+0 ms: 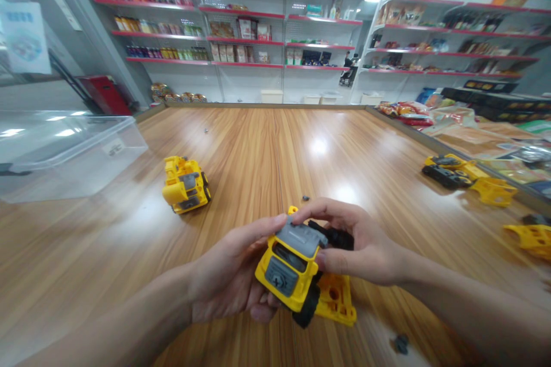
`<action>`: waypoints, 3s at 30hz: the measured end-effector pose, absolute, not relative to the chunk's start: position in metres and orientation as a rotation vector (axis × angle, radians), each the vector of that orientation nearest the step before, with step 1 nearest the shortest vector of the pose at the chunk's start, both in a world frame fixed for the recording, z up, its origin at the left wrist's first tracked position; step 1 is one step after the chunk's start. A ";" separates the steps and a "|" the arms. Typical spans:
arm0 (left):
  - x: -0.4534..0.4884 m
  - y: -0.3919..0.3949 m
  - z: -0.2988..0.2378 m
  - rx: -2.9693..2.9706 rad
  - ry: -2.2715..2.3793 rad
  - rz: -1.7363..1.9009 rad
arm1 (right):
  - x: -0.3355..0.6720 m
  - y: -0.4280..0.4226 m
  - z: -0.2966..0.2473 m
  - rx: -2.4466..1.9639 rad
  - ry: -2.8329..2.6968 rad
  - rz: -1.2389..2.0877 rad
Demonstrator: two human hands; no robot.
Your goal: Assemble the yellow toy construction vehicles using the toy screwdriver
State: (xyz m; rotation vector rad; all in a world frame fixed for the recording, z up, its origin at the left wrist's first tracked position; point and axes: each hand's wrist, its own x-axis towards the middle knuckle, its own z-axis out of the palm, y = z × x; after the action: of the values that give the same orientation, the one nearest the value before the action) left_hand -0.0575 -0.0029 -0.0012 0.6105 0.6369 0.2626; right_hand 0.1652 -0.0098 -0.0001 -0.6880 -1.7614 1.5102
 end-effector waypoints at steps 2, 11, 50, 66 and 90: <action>-0.057 -0.003 -0.002 0.624 0.641 0.263 | 0.166 -0.010 0.000 -0.673 -1.766 1.499; -0.059 -0.005 -0.007 0.697 0.671 0.332 | 0.166 -0.013 -0.002 -0.674 -1.792 1.426; -0.054 -0.004 -0.002 0.635 0.619 0.357 | 0.166 -0.011 -0.006 -0.648 -1.833 1.356; -0.056 -0.004 -0.002 0.535 0.550 0.494 | 0.164 -0.002 -0.003 -0.472 -2.137 0.582; -0.056 -0.005 0.009 0.805 0.391 0.461 | 0.160 -0.003 -0.008 -0.891 -1.696 1.207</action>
State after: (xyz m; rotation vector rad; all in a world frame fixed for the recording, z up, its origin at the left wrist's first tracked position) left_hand -0.0562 -0.0045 0.0089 0.8051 0.3908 0.4613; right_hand 0.1604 -0.0027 -0.0082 -0.8906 -1.6961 1.2069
